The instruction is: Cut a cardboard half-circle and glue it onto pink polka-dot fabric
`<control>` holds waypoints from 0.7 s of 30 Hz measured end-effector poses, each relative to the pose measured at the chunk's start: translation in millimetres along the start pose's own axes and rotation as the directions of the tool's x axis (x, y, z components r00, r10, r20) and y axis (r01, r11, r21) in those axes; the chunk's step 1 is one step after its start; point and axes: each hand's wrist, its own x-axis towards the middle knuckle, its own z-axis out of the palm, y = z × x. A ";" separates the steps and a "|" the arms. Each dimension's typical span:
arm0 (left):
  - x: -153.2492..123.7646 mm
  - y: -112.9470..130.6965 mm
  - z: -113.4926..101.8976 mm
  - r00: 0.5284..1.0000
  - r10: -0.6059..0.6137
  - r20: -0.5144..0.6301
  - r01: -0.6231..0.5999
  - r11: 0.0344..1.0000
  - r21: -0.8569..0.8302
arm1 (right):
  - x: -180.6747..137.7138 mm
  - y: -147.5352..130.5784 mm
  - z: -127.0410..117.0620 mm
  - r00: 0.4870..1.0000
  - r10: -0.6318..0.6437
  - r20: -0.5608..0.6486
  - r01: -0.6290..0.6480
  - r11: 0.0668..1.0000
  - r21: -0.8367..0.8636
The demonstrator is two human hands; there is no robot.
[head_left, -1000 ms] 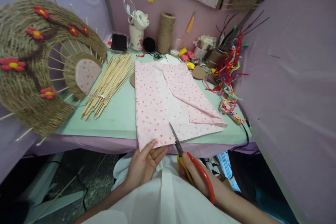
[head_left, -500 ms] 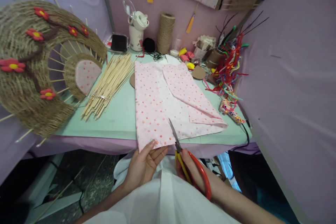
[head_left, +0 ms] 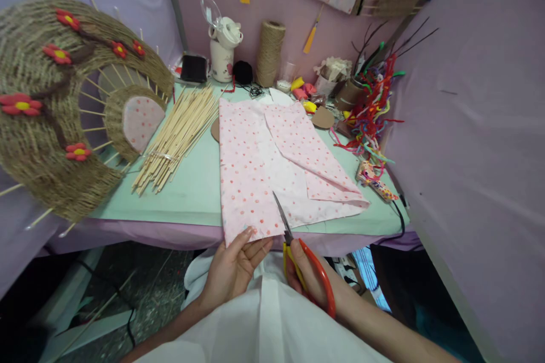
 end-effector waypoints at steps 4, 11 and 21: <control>0.4 -0.3 -1.1 1.000 0.010 0.012 -0.010 1.000 0.014 | 3.7 4.0 3.1 0.997 0.077 0.015 -0.078 0.991 0.112; -1.6 1.4 1.4 1.000 0.007 -0.008 -0.007 0.999 0.033 | 8.2 -12.1 3.2 0.990 0.133 0.037 -0.138 0.968 0.211; -2.7 1.3 2.5 1.000 0.001 -0.023 0.000 0.999 0.043 | 21.2 -3.5 8.6 0.990 0.140 0.024 -0.140 0.928 0.344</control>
